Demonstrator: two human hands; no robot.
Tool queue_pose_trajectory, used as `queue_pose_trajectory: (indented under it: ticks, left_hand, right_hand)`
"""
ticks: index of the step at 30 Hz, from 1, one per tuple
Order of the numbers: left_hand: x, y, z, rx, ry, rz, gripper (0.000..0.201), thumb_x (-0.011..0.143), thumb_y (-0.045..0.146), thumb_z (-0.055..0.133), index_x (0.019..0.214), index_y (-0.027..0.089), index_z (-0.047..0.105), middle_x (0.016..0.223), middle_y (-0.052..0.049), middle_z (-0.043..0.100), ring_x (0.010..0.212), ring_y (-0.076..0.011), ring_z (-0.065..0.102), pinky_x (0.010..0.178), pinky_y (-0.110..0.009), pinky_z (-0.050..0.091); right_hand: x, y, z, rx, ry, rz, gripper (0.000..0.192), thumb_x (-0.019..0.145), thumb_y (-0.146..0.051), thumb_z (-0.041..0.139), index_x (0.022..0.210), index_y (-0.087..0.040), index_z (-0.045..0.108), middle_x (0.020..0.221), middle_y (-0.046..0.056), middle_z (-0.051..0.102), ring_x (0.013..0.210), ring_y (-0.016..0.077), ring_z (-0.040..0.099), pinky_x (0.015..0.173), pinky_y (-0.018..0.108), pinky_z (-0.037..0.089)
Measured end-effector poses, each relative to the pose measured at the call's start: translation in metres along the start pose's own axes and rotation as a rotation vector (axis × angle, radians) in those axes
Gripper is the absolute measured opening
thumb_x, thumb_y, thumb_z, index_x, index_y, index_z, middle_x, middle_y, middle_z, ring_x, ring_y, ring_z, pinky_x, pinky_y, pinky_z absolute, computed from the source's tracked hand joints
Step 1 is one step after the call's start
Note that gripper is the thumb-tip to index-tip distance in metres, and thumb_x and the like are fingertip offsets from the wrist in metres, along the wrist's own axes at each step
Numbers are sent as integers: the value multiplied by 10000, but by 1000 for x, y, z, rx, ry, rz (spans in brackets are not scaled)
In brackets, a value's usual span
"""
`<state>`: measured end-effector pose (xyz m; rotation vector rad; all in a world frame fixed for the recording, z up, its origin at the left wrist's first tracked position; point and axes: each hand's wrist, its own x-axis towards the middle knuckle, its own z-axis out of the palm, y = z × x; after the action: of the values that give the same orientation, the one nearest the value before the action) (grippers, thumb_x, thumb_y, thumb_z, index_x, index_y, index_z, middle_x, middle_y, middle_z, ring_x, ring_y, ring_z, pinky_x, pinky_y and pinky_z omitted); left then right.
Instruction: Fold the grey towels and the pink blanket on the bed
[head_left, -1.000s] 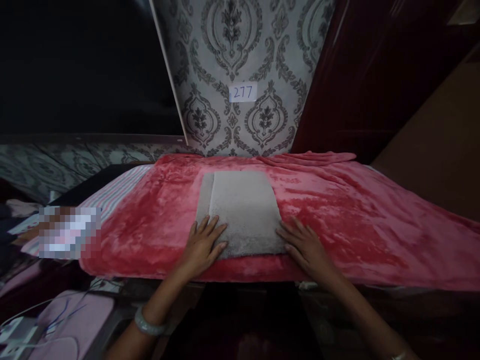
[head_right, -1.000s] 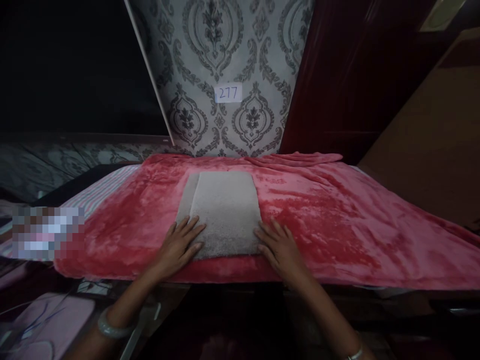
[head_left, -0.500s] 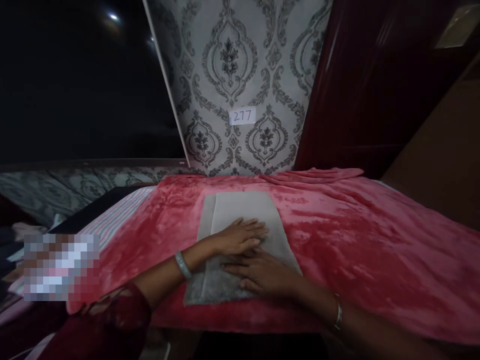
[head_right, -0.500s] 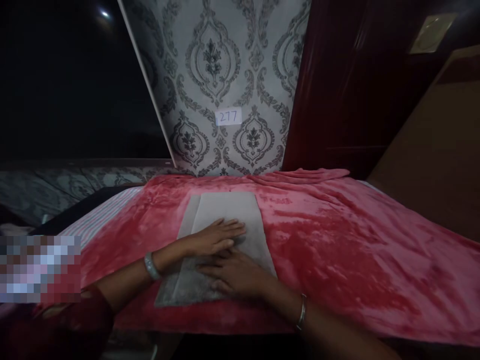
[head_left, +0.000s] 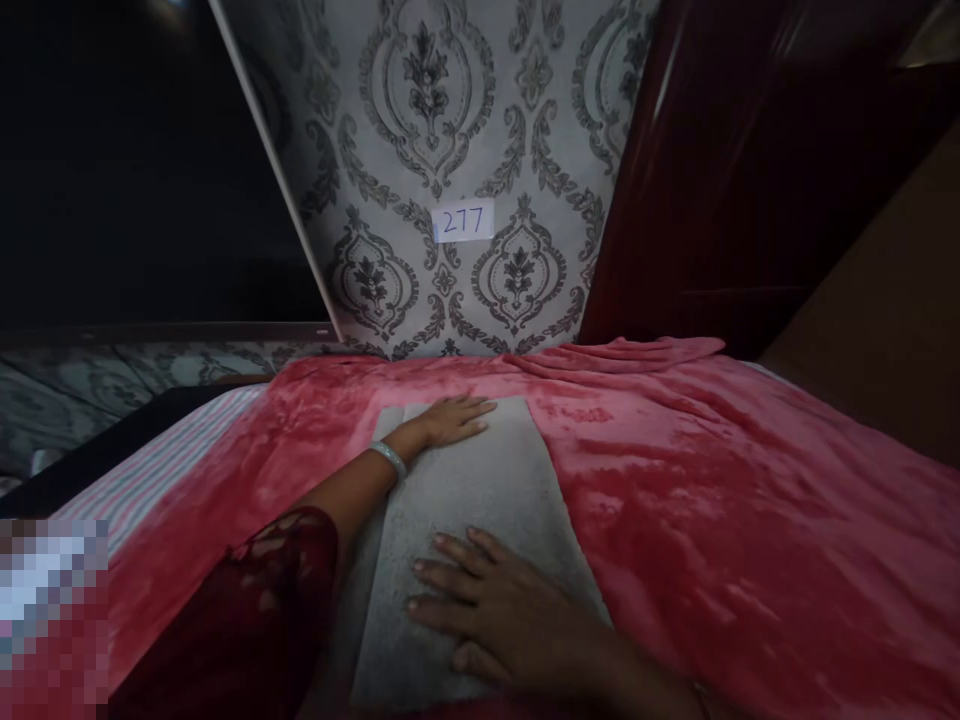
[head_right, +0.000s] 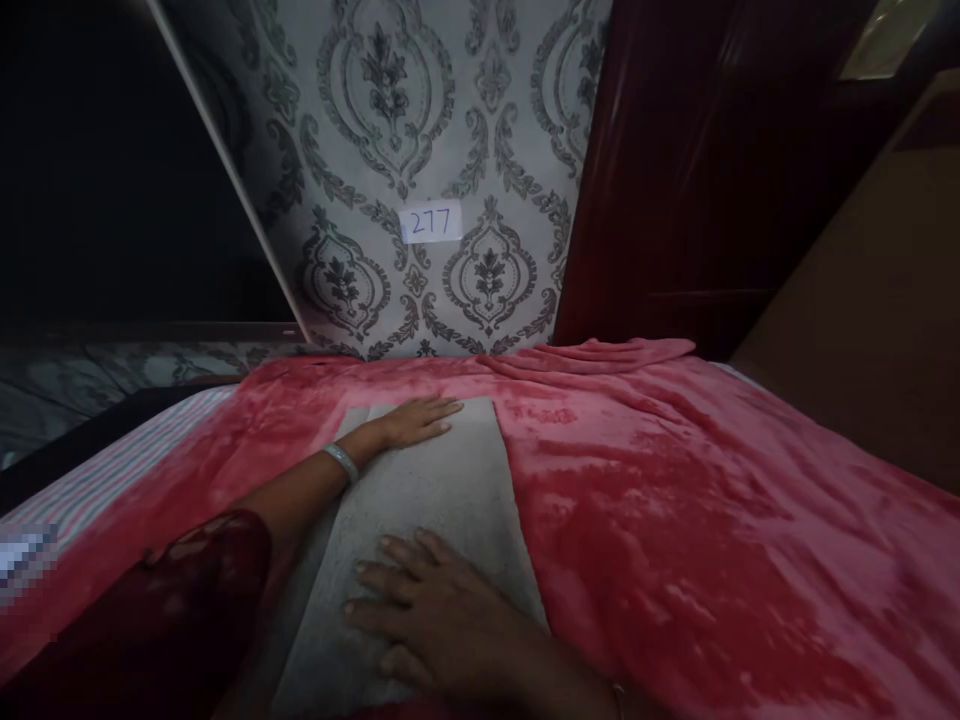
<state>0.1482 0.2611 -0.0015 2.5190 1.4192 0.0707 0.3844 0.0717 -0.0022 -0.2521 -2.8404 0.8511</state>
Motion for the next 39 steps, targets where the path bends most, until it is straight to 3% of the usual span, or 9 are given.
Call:
queue_pose_trajectory:
  ticks: [4, 7, 12, 15, 18, 26, 31, 35, 39]
  left_hand:
    - [9, -1, -12, 58, -18, -85, 635, 1006, 589, 344, 1574, 305, 363, 1646, -83, 333, 1526, -346, 253, 1206, -597, 186]
    - [4, 25, -23, 123, 38, -84, 615, 1004, 557, 374, 1538, 258, 439, 1644, -120, 327, 1520, -368, 262, 1205, -628, 159]
    - [-15, 93, -11, -33, -28, 385, 568, 1040, 533, 289, 1548, 315, 419, 1614, -33, 404, 1542, -243, 246, 1252, -480, 169]
    - [-19, 114, 6, -33, -109, 481, 560, 1029, 540, 355, 1560, 362, 383, 1624, -10, 384, 1553, -246, 207, 1259, -511, 116]
    - [-6, 107, 15, 14, -85, 466, 605, 1008, 558, 414, 1578, 373, 337, 1644, -22, 340, 1558, -263, 185, 1256, -538, 86]
    - [59, 48, 9, 33, -48, 235, 608, 1026, 572, 308, 1549, 284, 423, 1659, -49, 305, 1562, -256, 170, 1261, -476, 111]
    - [76, 31, 6, 37, 21, 153, 603, 1041, 530, 292, 1573, 258, 377, 1661, -58, 304, 1551, -227, 216, 1265, -428, 146]
    - [64, 37, -2, 108, 57, 115, 595, 1035, 504, 339, 1564, 236, 398, 1646, -78, 334, 1545, -275, 228, 1261, -486, 150]
    - [11, 44, -8, 2, 94, 220, 630, 1037, 540, 296, 1573, 220, 382, 1653, -81, 315, 1552, -253, 209, 1267, -465, 143]
  right_hand:
    - [0, -1, 1, -44, 42, 7, 531, 1060, -497, 413, 1573, -377, 348, 1652, -28, 295, 1560, 206, 97, 1269, 511, 53]
    - [-4, -3, -7, -17, 40, -28, 542, 1052, -488, 446, 1572, -362, 358, 1630, 1, 350, 1553, 210, 145, 1265, 499, 89]
    - [-20, 1, -22, -36, 58, -39, 536, 1047, -465, 474, 1557, -317, 402, 1591, 32, 421, 1540, 216, 199, 1266, 500, 70]
    - [-30, 7, -17, -73, 46, -3, 555, 1030, -480, 506, 1556, -339, 398, 1632, 13, 342, 1551, 244, 155, 1260, 548, 64]
    - [-34, 11, -8, -54, 47, 8, 566, 1034, -503, 488, 1569, -376, 355, 1652, -10, 287, 1558, 231, 114, 1263, 545, 58]
    - [-35, 11, -13, 53, 60, 1, 553, 1047, -510, 447, 1575, -395, 332, 1655, -31, 283, 1561, 202, 81, 1265, 512, -12]
    - [-34, 12, -14, 58, 48, 12, 554, 1045, -510, 448, 1576, -405, 328, 1664, -44, 258, 1563, 201, 62, 1262, 497, -38]
    - [-32, 15, -9, 18, 28, 13, 562, 1037, -497, 471, 1574, -395, 340, 1662, -26, 267, 1562, 226, 86, 1258, 538, 11]
    - [-36, 18, -5, -14, 42, 11, 543, 1044, -509, 451, 1564, -375, 373, 1652, 9, 296, 1559, 233, 111, 1256, 541, 31]
